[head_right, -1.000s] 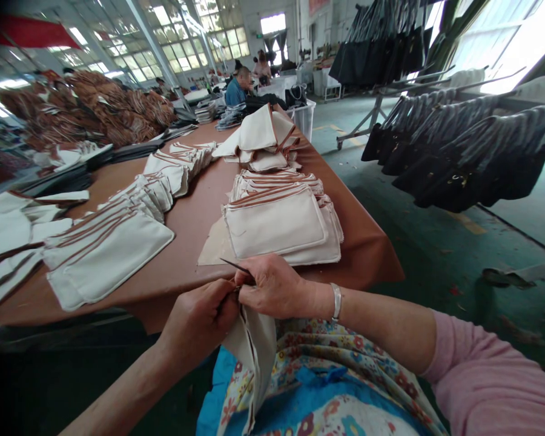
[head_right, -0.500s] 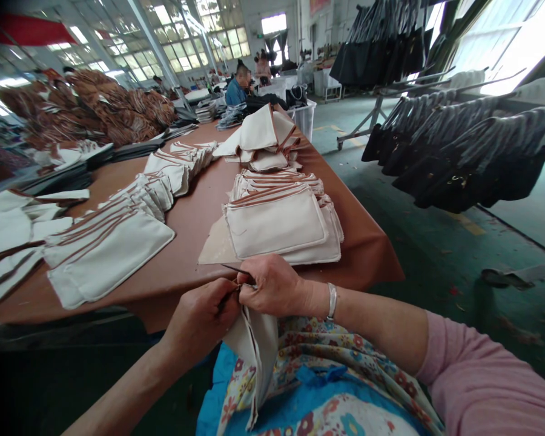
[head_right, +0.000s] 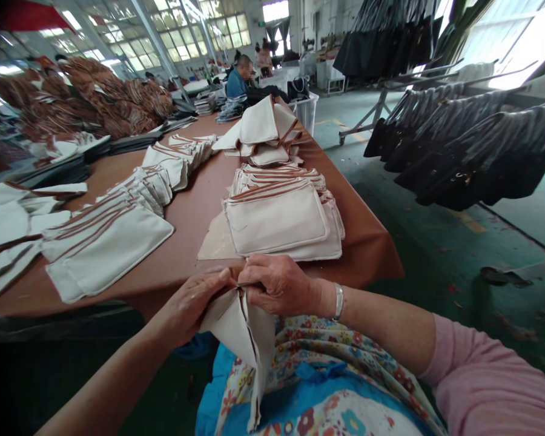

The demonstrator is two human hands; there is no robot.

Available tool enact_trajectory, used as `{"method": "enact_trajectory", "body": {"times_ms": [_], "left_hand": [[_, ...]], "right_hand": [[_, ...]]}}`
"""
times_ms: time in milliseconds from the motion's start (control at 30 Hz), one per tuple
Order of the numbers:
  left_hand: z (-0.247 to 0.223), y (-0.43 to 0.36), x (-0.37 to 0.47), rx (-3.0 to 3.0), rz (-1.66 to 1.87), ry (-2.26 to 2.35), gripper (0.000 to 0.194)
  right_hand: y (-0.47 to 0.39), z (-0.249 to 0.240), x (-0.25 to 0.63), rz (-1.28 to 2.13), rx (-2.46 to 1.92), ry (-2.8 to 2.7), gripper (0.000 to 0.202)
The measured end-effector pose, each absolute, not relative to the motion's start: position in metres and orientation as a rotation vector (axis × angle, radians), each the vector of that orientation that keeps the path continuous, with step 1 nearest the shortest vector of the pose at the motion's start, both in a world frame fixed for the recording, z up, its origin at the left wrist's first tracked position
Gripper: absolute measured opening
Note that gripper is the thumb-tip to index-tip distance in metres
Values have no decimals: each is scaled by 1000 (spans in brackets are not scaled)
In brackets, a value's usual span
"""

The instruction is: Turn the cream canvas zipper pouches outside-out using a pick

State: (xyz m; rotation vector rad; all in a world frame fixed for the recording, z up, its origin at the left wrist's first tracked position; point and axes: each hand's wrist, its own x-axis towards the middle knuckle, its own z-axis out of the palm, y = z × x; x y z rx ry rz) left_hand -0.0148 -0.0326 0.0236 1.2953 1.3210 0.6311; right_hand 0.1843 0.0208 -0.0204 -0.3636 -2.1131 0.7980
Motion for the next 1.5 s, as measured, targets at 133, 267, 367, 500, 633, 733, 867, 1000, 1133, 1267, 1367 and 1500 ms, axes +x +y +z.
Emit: {"method": "enact_trajectory", "body": {"times_ms": [133, 267, 367, 500, 633, 733, 867, 1000, 1133, 1267, 1367, 1500], "left_hand": [[27, -30, -17, 1152, 504, 1227, 43], [37, -30, -18, 1395, 454, 1212, 39], [44, -30, -16, 1641, 438, 1249, 36], [50, -31, -12, 1874, 439, 1300, 35], [54, -33, -10, 1830, 529, 1265, 36], [48, -35, -9, 1603, 661, 1160, 36], [34, -33, -15, 1347, 779, 1014, 36], [38, -32, -23, 1249, 735, 935, 39], [56, -34, -24, 1269, 605, 936, 19], [65, -37, -24, 1413, 599, 997, 18], [66, -36, -26, 1473, 600, 1051, 21], [65, -30, -34, 1418, 479, 1000, 34]], "right_hand": [[22, -23, 188, 764, -265, -2157, 13], [24, -16, 192, 1114, -320, -2031, 11], [29, -1, 198, 1593, -499, -1883, 25], [40, 21, 201, 1830, -498, -2029, 31], [39, 19, 197, 2002, -426, -1905, 27], [32, 5, 192, 2232, -397, -1560, 31], [26, -4, 189, 2263, -404, -1416, 34], [30, 7, 195, 2210, -439, -1495, 36], [39, 21, 201, 2112, -439, -1619, 53], [43, 32, 199, 2008, -501, -1835, 50], [38, 40, 195, 1953, -466, -1875, 41], [39, 39, 199, 1891, -446, -1786, 39]]}}
